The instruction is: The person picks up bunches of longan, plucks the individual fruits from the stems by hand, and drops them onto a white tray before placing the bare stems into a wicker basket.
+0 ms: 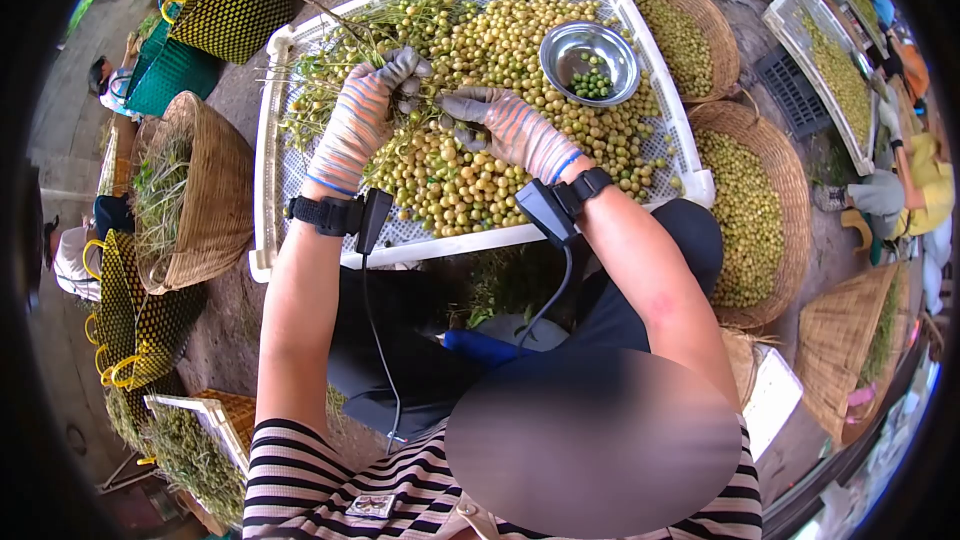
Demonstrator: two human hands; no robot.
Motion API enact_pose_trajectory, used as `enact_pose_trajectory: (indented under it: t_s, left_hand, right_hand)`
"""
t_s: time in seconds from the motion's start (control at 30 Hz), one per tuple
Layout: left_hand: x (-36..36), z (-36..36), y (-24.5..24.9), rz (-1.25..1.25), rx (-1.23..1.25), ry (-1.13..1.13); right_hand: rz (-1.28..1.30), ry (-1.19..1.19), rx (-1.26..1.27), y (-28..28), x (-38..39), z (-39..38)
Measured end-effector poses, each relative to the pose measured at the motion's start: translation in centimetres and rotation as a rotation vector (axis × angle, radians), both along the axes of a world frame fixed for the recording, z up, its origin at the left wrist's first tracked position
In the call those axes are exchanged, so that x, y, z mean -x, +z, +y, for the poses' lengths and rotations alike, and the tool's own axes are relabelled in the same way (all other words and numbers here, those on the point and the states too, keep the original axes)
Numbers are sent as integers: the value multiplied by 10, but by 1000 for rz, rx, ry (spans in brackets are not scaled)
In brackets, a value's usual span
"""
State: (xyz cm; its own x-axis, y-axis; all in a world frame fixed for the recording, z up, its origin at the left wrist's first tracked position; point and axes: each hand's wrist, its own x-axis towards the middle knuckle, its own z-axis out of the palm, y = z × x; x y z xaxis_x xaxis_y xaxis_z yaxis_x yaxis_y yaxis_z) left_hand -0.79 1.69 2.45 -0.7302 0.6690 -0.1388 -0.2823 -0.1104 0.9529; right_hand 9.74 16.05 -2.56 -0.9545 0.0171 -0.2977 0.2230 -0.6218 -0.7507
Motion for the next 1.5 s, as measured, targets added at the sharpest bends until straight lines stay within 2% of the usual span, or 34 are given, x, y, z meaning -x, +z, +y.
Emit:
enact_pose_trajectory:
  t_s: [0.1,0.17,0.3,0.33,0.37,0.43,0.5,0.57,0.63,0.7,0.83,0.87,1.0,1.2,1.27,1.3,1.37,1.43,1.5]
  left_hand:
    - [-2,4,-1,7,-9,116]
    - [-1,0,7,-31,-2,162]
    - [2,-2,10,-43,7,156]
    - [-1,-3,14,-45,9,158]
    - [-4,-3,18,-47,37,155]
    - [-6,-2,21,-48,63,148]
    - [-3,-4,20,-29,117,136]
    - [0,-5,14,-18,91,132]
    - [-4,-4,17,-10,66,128]
    - [-8,-2,22,-34,116,244]
    - [3,-3,12,-73,-1,165]
    - [1,-3,9,-90,24,155]
    - [-8,2,8,-118,116,143]
    - [-1,1,-3,-92,162,125]
    - [19,-1,-31,226,190,125]
    - [15,-1,-24,227,190,125]
    - [1,2,0,-194,32,118]
    - [1,4,0,-181,64,108]
    - [-1,6,-4,-141,169,227]
  right_hand:
    - [-21,-99,21,-19,6,5]
    - [-14,-72,192,-50,12,19]
    - [-58,75,325,-24,2,7]
    - [-92,-35,266,-9,-1,-3]
    - [-94,-35,269,-5,-3,-2]
    - [30,235,267,-1,-6,4]
    - [29,248,329,-6,-4,3]
    - [82,172,222,-12,-3,2]
    - [136,160,243,-19,0,3]
    - [65,-38,118,-31,5,6]
    - [-18,-5,178,-33,2,21]
    - [97,96,209,-33,6,22]
    - [124,19,144,1,3,1]
    - [187,39,104,-9,7,5]
    - [165,13,112,-12,7,6]
    - [89,-83,177,-17,7,6]
    - [13,-182,241,-17,6,6]
    - [93,70,203,-11,-1,4]
    - [179,71,148,-11,1,-2]
